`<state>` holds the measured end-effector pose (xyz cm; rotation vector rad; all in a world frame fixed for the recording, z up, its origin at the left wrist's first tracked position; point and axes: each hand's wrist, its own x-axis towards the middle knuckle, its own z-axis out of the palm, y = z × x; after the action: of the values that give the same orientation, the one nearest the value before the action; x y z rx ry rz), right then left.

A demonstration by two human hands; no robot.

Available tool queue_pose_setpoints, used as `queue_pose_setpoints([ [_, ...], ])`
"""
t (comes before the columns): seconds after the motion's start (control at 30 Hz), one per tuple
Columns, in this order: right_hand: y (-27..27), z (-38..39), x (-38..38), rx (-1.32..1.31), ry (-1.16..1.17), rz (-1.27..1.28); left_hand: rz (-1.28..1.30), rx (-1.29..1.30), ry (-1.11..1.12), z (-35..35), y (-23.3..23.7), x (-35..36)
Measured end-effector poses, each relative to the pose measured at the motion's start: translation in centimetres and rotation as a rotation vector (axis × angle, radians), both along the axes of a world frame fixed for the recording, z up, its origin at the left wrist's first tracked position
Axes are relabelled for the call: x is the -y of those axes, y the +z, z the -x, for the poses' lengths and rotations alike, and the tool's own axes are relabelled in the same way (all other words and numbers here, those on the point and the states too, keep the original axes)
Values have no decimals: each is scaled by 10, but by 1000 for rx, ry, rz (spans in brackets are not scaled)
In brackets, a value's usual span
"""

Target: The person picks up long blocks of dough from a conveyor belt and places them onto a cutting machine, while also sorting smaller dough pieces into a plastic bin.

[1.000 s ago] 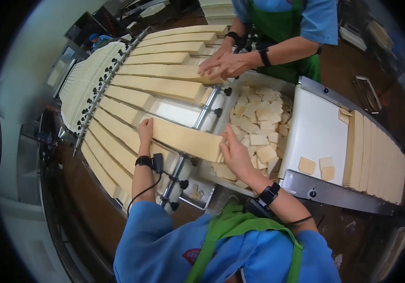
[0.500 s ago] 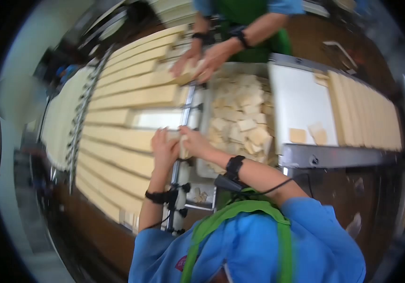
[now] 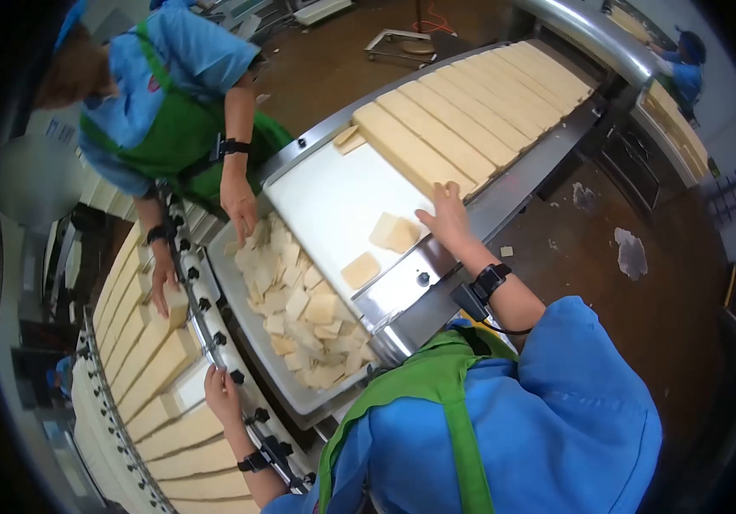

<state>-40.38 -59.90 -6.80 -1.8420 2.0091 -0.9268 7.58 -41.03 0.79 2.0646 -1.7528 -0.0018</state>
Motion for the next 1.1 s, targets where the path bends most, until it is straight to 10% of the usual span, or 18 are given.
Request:
queue_pose_setpoints([
  [0.33,-20,34,37,45,-44,-146,85,-240,-656,251,-68,299],
  [0.57,-5,37,33,103,78,-196,-158,-14,-479,349,-107,471],
  [0.87,1,39,33,61,192,-160,-465,165,-254,332,-60,459],
  [1.1,-12,37,55,-183,468,-59,-416,21,-35,192,-73,333],
])
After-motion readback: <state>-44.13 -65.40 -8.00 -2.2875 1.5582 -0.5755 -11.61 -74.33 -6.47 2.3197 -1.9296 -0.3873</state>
